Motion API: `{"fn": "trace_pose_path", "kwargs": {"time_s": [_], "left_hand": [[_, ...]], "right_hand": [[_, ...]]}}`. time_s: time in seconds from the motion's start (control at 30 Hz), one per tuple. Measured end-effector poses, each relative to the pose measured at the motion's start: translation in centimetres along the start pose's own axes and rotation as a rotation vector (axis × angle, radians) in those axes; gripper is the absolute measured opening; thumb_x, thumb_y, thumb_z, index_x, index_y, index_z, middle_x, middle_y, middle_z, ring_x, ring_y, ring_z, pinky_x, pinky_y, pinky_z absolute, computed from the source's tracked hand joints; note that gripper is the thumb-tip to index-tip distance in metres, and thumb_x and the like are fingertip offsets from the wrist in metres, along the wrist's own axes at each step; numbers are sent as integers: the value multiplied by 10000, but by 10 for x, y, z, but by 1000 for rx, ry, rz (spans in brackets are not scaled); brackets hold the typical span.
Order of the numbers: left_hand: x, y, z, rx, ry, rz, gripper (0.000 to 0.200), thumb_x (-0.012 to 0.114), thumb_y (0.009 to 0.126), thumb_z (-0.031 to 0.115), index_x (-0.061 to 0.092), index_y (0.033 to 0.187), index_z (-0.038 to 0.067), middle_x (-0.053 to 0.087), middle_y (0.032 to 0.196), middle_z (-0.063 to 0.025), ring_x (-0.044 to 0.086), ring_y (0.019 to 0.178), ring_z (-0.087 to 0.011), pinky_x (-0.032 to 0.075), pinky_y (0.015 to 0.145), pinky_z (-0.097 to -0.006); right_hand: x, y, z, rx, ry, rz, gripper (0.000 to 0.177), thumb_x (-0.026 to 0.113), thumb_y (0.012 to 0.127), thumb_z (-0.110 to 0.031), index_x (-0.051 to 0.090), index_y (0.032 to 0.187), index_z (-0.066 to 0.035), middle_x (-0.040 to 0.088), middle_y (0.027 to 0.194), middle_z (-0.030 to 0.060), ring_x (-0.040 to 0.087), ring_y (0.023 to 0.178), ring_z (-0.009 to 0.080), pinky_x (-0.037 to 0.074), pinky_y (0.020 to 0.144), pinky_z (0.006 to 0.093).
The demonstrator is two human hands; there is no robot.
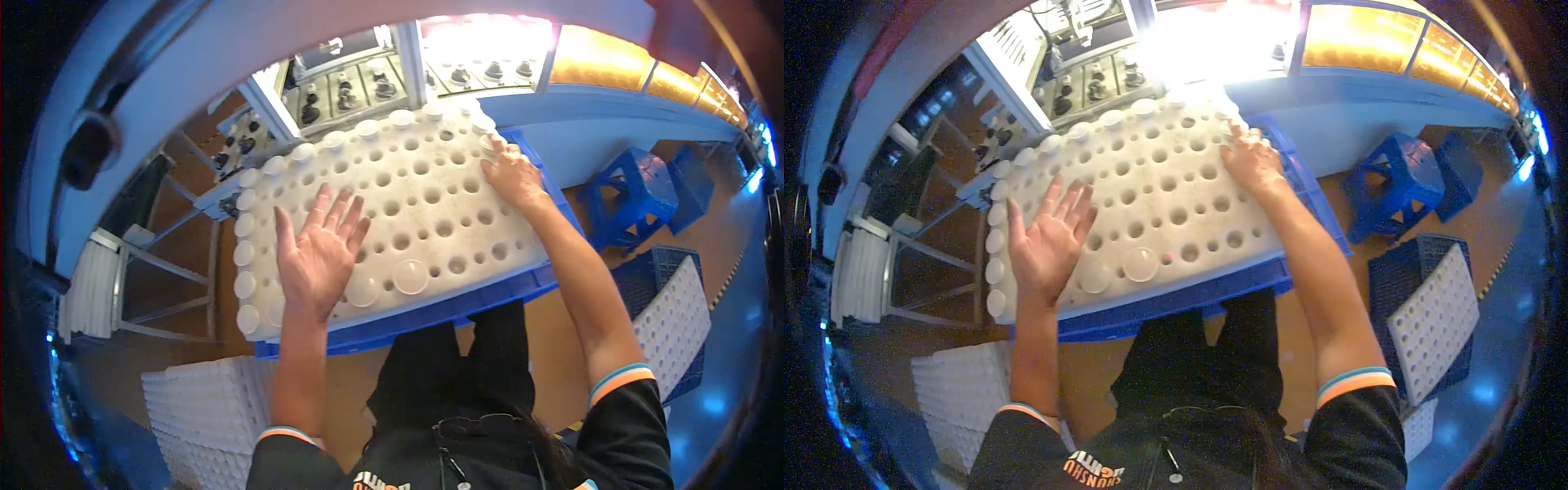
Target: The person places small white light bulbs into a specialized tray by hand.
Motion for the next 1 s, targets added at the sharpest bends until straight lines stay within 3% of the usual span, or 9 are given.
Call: {"fn": "trace_pose_path", "kwargs": {"time_s": [0.1, 0.33, 0.53, 0.63, 0.73, 0.77, 0.8, 0.9, 1.0], "left_hand": [[-9, 2, 1, 56, -265, -1, 873, 337, 932, 623, -5, 1505, 60, -21, 1569, -163, 40, 1453, -266, 108, 1166, -411], [-29, 17, -2, 125, -364, 77, 825, 305, 951, 590, -28, 1504, 77, -47, 1575, -133, -21, 1460, -244, 60, 1179, -420], [-34, 53, -5, 146, -409, 140, 799, 294, 951, 592, -32, 1510, 123, -49, 1578, -109, 8, 1460, -249, 99, 1174, -470], [-39, 81, -1, 172, -457, 186, 768, 284, 964, 568, -44, 1508, 136, -20, 1574, -107, 51, 1451, -310, 182, 1145, -558], [-24, 97, 2, 180, -530, 80, 734, 283, 969, 553, 48, 1508, 114, -16, 1567, -122, 59, 1450, -301, 250, 1115, -582], [-22, 105, 5, 192, -470, -3, 691, 310, 975, 522, 180, 1468, 57, 116, 1529, -177, 173, 1417, -340, 321, 1079, -596], [-26, 116, 3, 185, -471, 1, 691, 310, 975, 522, 180, 1468, 57, 116, 1529, -177, 173, 1417, -340, 321, 1079, -596], [-51, 141, -4, 188, -484, 212, 591, 315, 988, 490, 394, 1246, -36, 418, 1259, -225, 465, 1175, -360, 469, 981, -557], [-62, 147, -21, 118, -615, 194, 565, 341, 987, 466, 405, 1204, -51, 464, 1209, -206, 491, 1147, -357, 475, 993, -525]], "right_hand": [[0, 0, -4, 1, 17, -3, 601, 513, 890, -405, 351, 1429, -195, 486, 1280, 205, 515, 1155, 386, 440, 957, 473], [-2, -3, -2, 16, -26, -12, 620, 514, 886, -403, 329, 1438, -188, 501, 1243, 216, 535, 1124, 391, 450, 944, 481], [-4, -1, 0, 3, -6, 20, 635, 531, 881, -382, 309, 1446, -196, 497, 1256, 220, 533, 1129, 397, 453, 942, 472], [-2, -3, -2, 2, -8, -4, 629, 528, 895, -390, 288, 1446, -206, 492, 1280, 233, 537, 1142, 403, 447, 940, 503], [-4, -1, 0, -1, -15, 24, 626, 535, 882, -385, 323, 1435, -184, 499, 1252, 215, 532, 1132, 392, 455, 937, 473], [-4, -2, 0, -3, 1, 13, 622, 532, 884, -387, 325, 1433, -182, 496, 1255, 215, 529, 1136, 391, 454, 937, 473], [-4, -4, -1, -6, 18, 0, 617, 529, 887, -388, 327, 1431, -179, 494, 1259, 214, 526, 1141, 390, 453, 938, 473], [-1, -3, -1, 10, 4, -35, 609, 522, 893, -386, 327, 1432, -182, 488, 1266, 214, 518, 1151, 387, 443, 951, 467], [-6, -7, -2, 1, 24, 0, 603, 514, 898, -384, 326, 1434, -181, 489, 1264, 215, 515, 1154, 385, 435, 962, 462]]}}
Point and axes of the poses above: each hand's wrist, its own y-axis towards the middle knuckle, its own x-axis out of the palm, z = x × y, the point moved 8 cm from there along y, towards the middle knuckle
